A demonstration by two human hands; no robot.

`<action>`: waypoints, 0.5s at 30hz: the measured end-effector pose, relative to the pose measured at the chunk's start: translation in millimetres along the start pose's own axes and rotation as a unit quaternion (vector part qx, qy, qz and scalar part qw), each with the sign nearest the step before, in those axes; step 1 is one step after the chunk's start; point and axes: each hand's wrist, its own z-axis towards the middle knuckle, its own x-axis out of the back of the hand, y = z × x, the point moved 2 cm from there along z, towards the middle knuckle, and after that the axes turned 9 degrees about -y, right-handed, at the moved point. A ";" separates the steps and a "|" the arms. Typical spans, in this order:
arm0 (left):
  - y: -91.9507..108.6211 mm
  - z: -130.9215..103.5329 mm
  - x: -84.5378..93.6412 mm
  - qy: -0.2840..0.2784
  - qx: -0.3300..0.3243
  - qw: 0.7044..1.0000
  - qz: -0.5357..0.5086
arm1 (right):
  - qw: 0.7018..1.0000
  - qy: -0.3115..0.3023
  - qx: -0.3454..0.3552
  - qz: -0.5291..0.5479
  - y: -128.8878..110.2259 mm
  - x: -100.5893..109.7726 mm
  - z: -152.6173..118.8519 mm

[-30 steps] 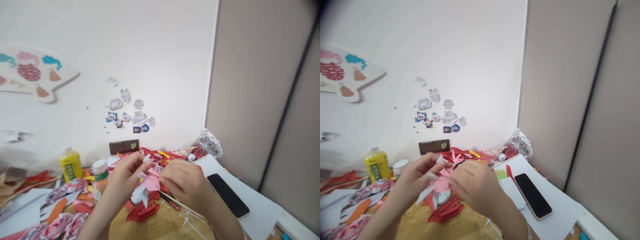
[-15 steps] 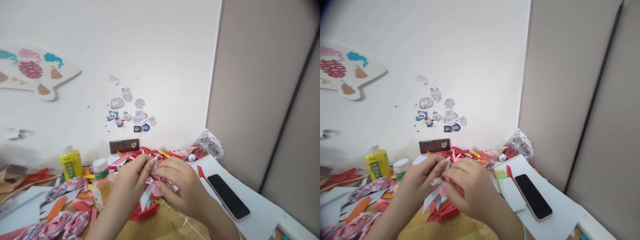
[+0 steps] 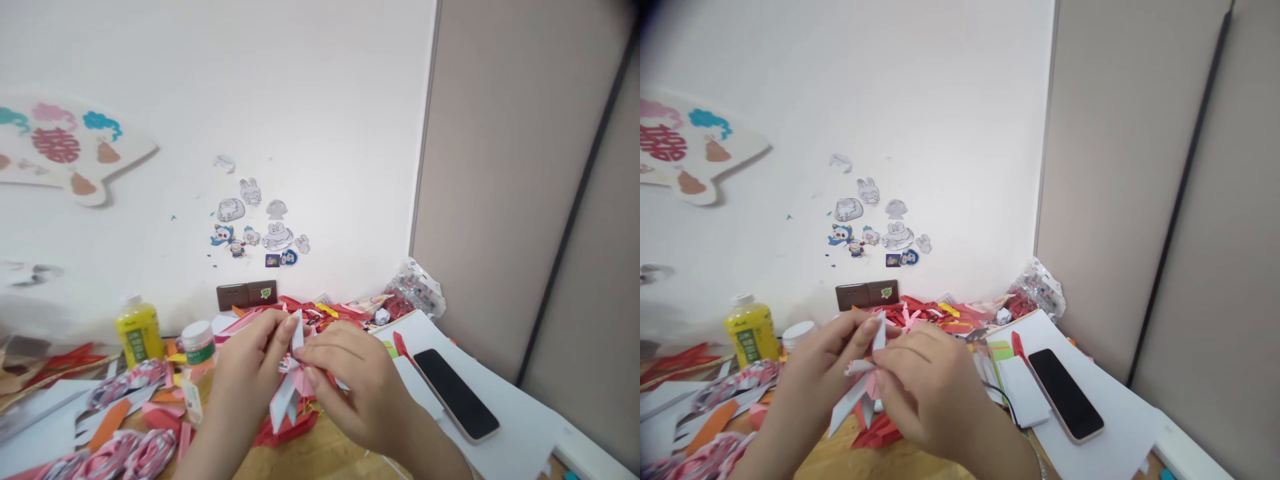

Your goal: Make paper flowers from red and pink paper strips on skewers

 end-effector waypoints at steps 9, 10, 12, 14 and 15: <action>6.6 -2.7 4.6 0.005 -0.027 1.000 -0.012 | 0.998 0.012 -0.035 0.050 -1.6 1.0 2.8; 6.8 -2.9 4.3 0.006 -0.024 1.000 -0.019 | 0.998 0.016 -0.032 0.050 -2.1 1.2 3.0; 6.9 -3.5 3.3 0.015 -0.016 0.999 -0.038 | 0.998 0.023 -0.029 0.044 -3.1 1.3 3.0; 6.4 -4.1 2.6 0.031 -0.008 0.998 -0.057 | 0.999 0.027 -0.022 0.036 -4.1 1.1 2.6; 6.0 -4.4 2.5 0.036 -0.007 0.997 -0.062 | 0.999 0.027 -0.017 0.032 -4.5 0.9 2.4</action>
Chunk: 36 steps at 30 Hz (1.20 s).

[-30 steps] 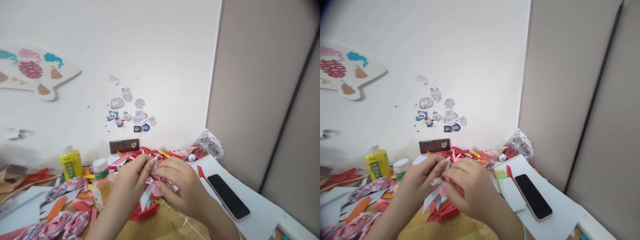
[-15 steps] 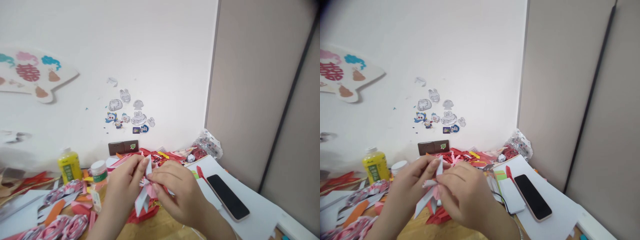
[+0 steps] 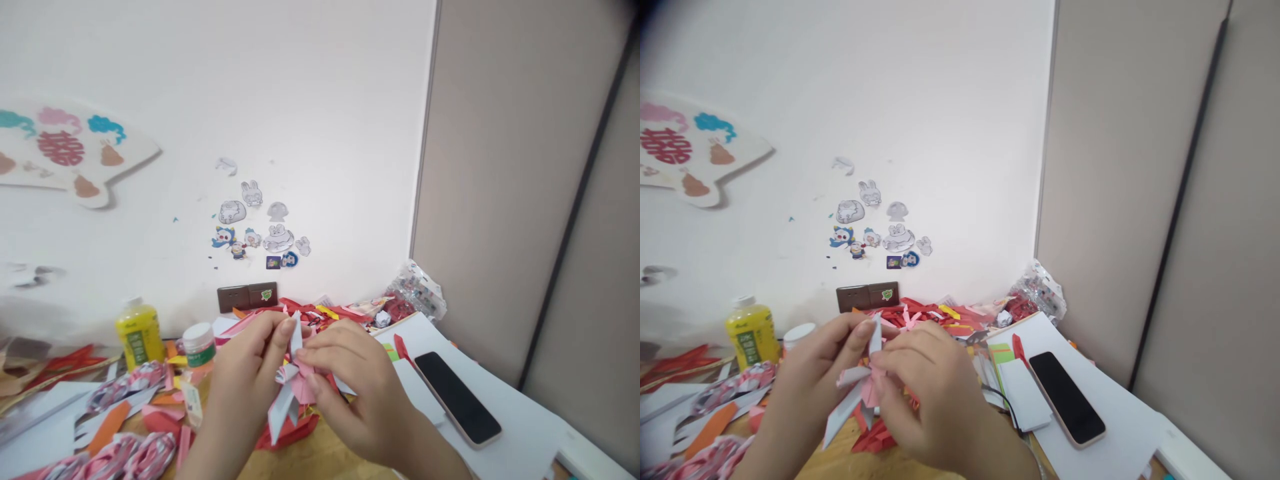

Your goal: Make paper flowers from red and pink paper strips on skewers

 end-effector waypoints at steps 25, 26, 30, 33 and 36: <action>-16.2 -1.5 -16.2 -0.048 -0.058 0.930 -0.360 | 0.927 0.041 -0.261 0.266 38.0 4.0 -7.4; -16.3 -0.8 -18.5 -0.055 -0.062 0.926 -0.369 | 0.928 0.045 -0.262 0.263 39.4 4.0 -7.2; -15.5 1.8 -24.9 -0.072 -0.059 0.920 -0.381 | 0.932 0.060 -0.269 0.235 42.5 4.1 -7.4; -12.7 2.4 -24.7 -0.081 -0.040 0.923 -0.375 | 0.937 0.070 -0.271 0.208 43.5 4.0 -8.3; -8.1 1.6 -19.6 -0.094 -0.039 0.933 -0.344 | 0.942 0.069 -0.262 0.200 43.0 4.3 -8.9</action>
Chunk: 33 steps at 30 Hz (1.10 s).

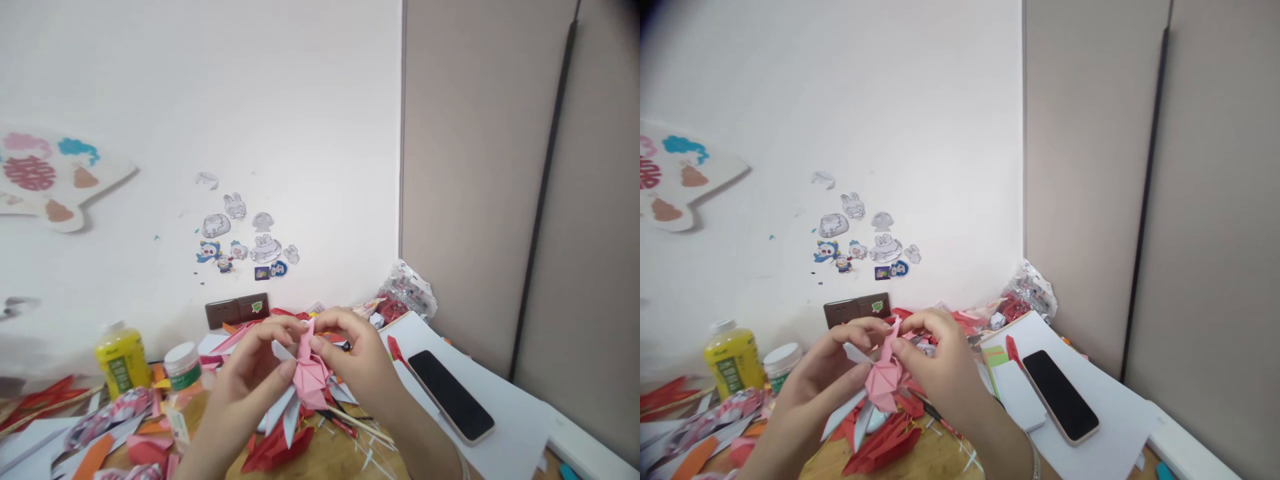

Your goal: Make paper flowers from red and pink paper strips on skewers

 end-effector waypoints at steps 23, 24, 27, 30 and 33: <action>10.7 1.6 2.6 -0.089 0.001 0.924 0.373 | 0.990 0.038 -0.083 0.106 7.5 -8.9 3.9; 10.7 1.7 2.6 -0.092 0.004 0.920 0.380 | 0.991 0.036 -0.076 0.103 7.3 -9.5 3.3; 11.0 1.4 3.5 -0.106 0.011 0.917 0.384 | 0.994 0.025 -0.061 0.088 5.9 -9.8 1.9; 11.7 0.6 2.6 -0.107 0.013 0.921 0.375 | 0.996 0.011 -0.056 0.072 4.2 -7.8 1.2; 10.8 -1.2 -0.1 -0.091 0.014 0.923 0.374 | 0.997 0.008 -0.049 0.054 2.7 -4.3 1.4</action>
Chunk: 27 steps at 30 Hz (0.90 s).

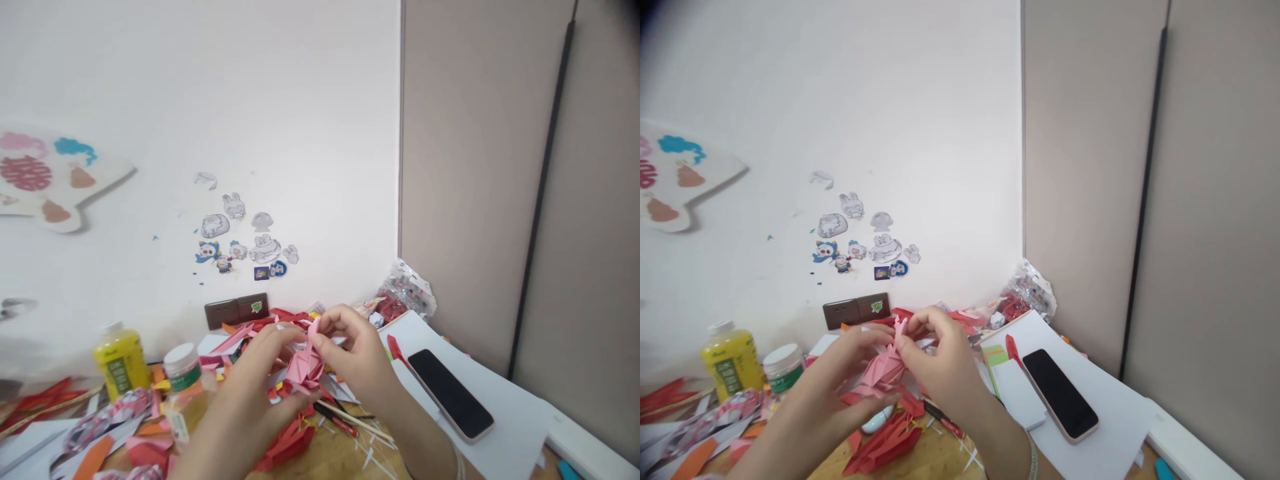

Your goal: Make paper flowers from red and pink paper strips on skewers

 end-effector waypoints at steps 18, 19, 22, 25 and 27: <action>-3.1 5.4 3.8 0.036 -0.033 0.999 0.004 | 0.989 -0.044 0.088 -0.113 -0.3 0.9 0.2; -6.9 7.7 0.5 0.023 -0.020 0.999 -0.011 | 0.992 -0.043 0.074 -0.097 5.0 -2.1 1.8; -24.7 14.3 -9.7 0.007 0.068 0.997 -0.023 | 0.996 -0.026 0.029 -0.083 30.9 -11.4 8.9; -35.7 14.8 -24.4 -0.086 0.139 0.986 0.034 | 0.993 -0.015 -0.032 -0.116 64.2 -17.4 16.6; -33.5 10.2 -38.0 -0.184 0.137 0.970 0.075 | 0.984 -0.013 -0.049 -0.171 82.0 -18.2 19.3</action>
